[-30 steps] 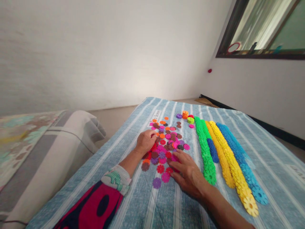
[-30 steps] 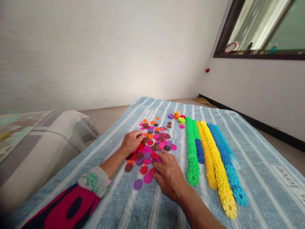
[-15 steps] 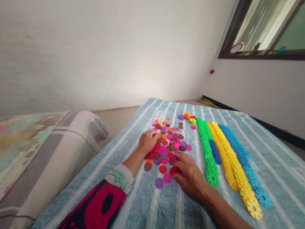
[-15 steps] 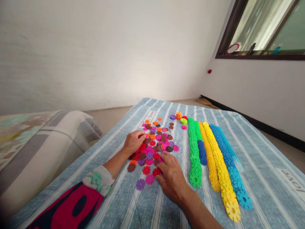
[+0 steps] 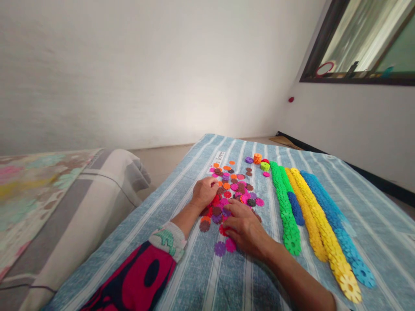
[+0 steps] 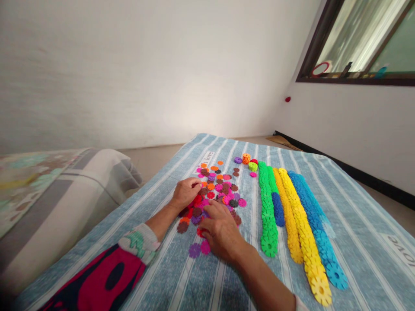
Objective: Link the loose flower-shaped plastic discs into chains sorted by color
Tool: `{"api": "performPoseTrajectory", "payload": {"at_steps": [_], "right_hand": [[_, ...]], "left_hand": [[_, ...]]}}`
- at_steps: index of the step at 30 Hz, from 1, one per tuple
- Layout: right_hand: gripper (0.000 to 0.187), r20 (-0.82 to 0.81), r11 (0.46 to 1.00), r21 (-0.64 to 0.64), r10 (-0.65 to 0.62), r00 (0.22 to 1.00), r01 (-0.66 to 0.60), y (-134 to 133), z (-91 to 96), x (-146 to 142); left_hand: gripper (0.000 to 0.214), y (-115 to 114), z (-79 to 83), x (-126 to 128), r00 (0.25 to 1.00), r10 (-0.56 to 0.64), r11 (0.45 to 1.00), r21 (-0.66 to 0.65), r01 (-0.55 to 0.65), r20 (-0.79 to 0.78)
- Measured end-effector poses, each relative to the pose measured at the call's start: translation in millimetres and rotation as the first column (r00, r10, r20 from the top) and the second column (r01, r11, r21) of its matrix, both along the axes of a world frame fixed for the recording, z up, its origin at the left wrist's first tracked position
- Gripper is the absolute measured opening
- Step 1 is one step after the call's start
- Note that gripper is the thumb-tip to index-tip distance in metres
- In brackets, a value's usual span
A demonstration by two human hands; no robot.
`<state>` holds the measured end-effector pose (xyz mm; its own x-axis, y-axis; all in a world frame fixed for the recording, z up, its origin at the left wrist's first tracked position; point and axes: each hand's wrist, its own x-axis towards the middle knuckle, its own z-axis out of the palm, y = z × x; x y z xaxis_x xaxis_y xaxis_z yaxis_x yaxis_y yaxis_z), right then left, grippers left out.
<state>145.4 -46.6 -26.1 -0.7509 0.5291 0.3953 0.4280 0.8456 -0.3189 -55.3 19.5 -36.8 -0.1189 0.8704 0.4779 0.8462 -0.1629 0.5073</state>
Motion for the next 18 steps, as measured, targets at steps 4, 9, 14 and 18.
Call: {"api": "performPoseTrajectory", "payload": {"at_steps": [4,9,14,18], "right_hand": [[0.014,0.111,1.000,0.026,-0.013,0.994,0.010,3,6.5,-10],[0.011,0.146,0.999,0.035,-0.034,0.989,0.029,3,2.7,-9],[0.009,0.125,0.998,0.041,-0.050,0.991,0.046,1,-4.1,-8],[0.010,0.124,0.999,0.013,-0.054,0.991,0.052,-1,-5.7,-8]], "left_hand": [[0.016,-1,0.0,0,1.000,0.008,1.000,-0.016,-0.008,0.010],[0.016,-1,0.2,2,0.999,0.019,0.999,-0.043,-0.018,0.027],[0.016,0,0.0,2,1.000,0.019,0.998,-0.053,-0.018,0.021],[0.016,0,0.6,1,1.000,0.018,0.998,-0.053,-0.017,0.018]]}}
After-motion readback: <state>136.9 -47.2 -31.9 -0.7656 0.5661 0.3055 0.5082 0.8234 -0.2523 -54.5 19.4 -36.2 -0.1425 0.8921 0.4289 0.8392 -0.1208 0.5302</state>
